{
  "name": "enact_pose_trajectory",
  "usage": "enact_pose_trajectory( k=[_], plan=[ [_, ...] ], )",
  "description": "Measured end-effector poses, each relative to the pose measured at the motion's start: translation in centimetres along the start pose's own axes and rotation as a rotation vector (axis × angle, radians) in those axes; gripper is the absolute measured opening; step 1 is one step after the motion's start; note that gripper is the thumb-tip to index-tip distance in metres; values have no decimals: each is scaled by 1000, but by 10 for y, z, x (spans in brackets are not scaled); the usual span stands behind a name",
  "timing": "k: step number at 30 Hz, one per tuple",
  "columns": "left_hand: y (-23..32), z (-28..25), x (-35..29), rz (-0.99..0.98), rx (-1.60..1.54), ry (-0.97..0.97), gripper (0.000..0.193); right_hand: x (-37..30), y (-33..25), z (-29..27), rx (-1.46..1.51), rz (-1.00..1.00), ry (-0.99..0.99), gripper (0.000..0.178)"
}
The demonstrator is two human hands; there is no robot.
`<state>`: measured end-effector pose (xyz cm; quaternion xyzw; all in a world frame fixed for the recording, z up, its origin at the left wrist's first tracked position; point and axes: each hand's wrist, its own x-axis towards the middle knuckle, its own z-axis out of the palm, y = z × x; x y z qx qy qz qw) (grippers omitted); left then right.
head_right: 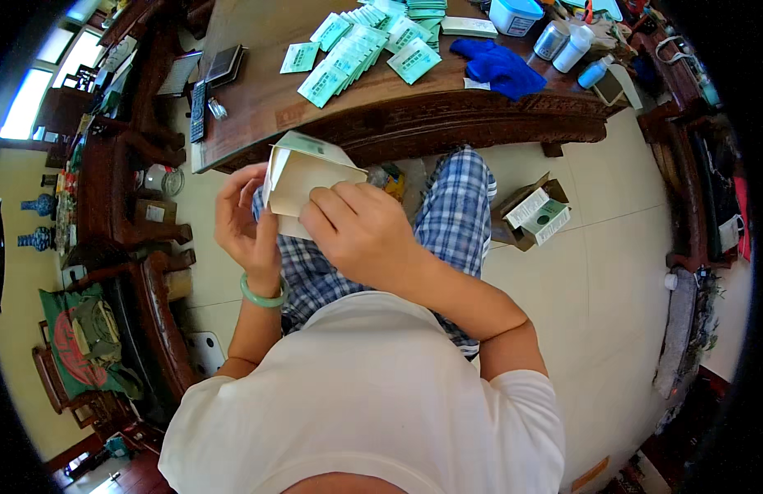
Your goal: The person unboxes small packets from a cardboard box by hand and places them in stacks on a wooden table.
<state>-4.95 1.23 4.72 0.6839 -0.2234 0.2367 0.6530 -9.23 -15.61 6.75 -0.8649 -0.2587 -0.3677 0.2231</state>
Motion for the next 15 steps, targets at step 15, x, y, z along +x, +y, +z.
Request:
enact_pose_trajectory(
  k=[15],
  plan=[
    [5,-8,15,-44,377,-368,17,-11,17,1,124,38,74,21]
  ],
)
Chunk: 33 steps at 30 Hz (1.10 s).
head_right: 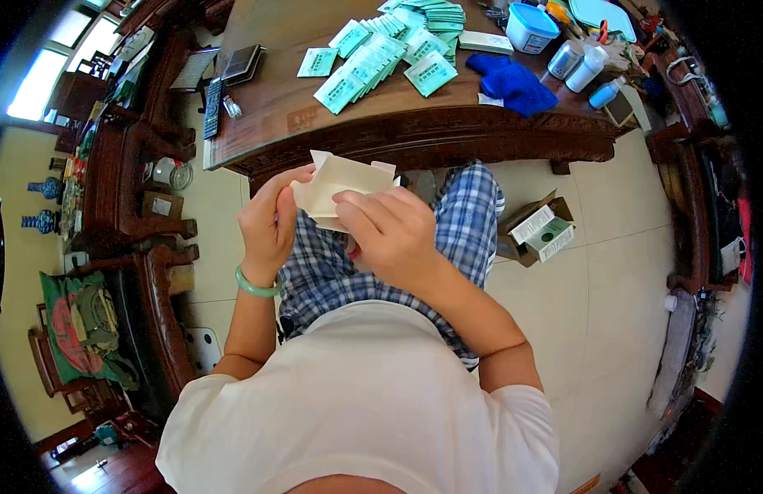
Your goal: The person unboxes small packets from a cardboard box by hand and places them in stacks on a wooden table.
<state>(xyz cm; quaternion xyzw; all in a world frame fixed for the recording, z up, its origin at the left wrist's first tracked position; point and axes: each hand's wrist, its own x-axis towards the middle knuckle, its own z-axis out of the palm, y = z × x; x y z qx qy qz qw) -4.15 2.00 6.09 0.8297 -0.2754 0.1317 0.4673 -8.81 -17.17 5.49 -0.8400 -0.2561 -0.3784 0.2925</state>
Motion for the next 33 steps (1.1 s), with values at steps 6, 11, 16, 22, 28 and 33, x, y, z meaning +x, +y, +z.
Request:
enact_pose_trajectory(
  k=[6,11,16,22,28,33],
  plan=[
    [-8,6,0,36,-453,56,26,-9,5,-6,121,-9,56,23],
    [6,-2,-5,-110,-460,-137,29,-15,9,-12,119,-69,59,16],
    [19,11,-11,-119,-344,33,22,-18,15,-11,119,-151,43,18],
    [13,26,-24,-146,-252,128,14,-26,11,-2,211,-122,6,18],
    [4,23,-49,-286,-228,-69,14,-48,2,3,248,-47,-94,19],
    [3,28,-64,-367,-200,-29,11,-56,-2,0,299,104,-189,22]
  ],
)
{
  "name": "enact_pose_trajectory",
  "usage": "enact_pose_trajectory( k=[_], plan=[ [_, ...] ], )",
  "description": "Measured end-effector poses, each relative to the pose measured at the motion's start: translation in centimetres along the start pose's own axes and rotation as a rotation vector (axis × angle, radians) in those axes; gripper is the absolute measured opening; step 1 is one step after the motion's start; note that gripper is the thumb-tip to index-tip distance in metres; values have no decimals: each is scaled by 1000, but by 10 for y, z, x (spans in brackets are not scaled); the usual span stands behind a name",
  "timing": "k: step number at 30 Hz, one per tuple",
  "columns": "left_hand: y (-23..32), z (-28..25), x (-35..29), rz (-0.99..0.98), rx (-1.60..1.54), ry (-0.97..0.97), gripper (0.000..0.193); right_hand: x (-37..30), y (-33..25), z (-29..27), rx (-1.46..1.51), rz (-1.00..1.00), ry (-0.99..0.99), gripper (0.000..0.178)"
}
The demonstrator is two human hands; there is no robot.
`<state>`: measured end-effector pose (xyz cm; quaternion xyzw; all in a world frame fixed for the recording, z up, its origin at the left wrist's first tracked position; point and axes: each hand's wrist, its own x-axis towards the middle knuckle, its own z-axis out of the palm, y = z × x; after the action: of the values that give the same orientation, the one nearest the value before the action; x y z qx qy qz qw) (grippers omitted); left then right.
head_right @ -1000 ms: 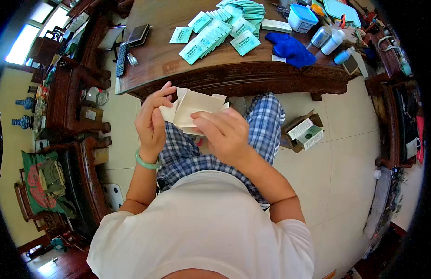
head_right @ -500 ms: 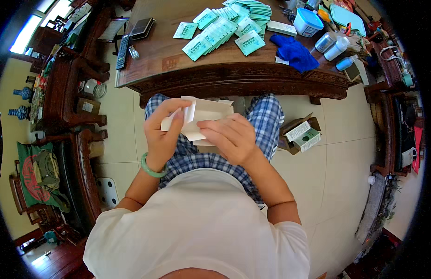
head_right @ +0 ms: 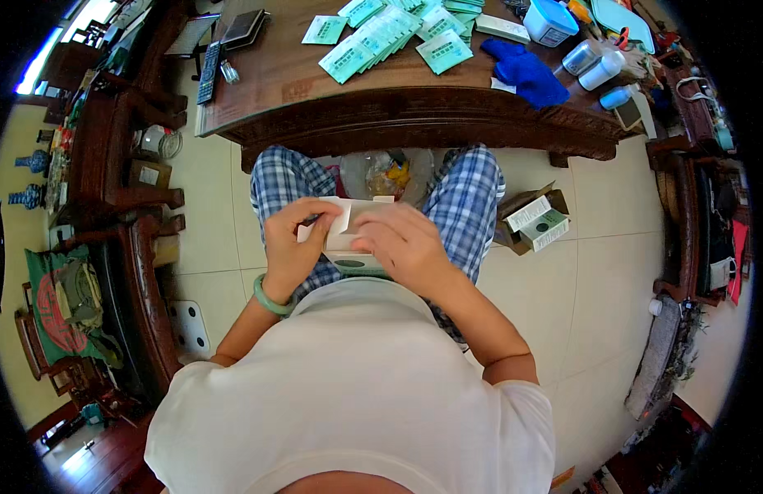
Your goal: The person unboxes small packets from a cardboard box by hand and places them in stacks on a wooden table.
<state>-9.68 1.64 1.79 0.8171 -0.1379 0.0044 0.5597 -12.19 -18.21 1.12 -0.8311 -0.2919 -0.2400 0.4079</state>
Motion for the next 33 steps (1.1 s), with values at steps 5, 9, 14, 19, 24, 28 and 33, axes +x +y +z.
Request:
enact_pose_trajectory(
  k=[5,9,14,19,24,28,33],
  plan=[
    [-6,5,-2,-110,-141,82,7,12,-18,-12,-11,173,-70,25],
    [-12,11,-4,-152,-239,130,8,12,-21,-12,-118,99,-116,26],
    [-13,20,-2,-119,-271,177,11,10,-21,-14,-72,127,-122,27],
    [-4,18,-4,-115,-206,124,13,7,-25,-18,75,199,-219,26],
    [-1,17,-1,-84,-174,18,17,17,-30,-22,-5,236,-334,22],
    [6,12,3,-83,-153,-170,26,23,-29,-28,-62,338,-417,20],
    [-14,13,-1,-152,-345,-299,26,18,-20,-31,58,447,-322,14]
  ],
)
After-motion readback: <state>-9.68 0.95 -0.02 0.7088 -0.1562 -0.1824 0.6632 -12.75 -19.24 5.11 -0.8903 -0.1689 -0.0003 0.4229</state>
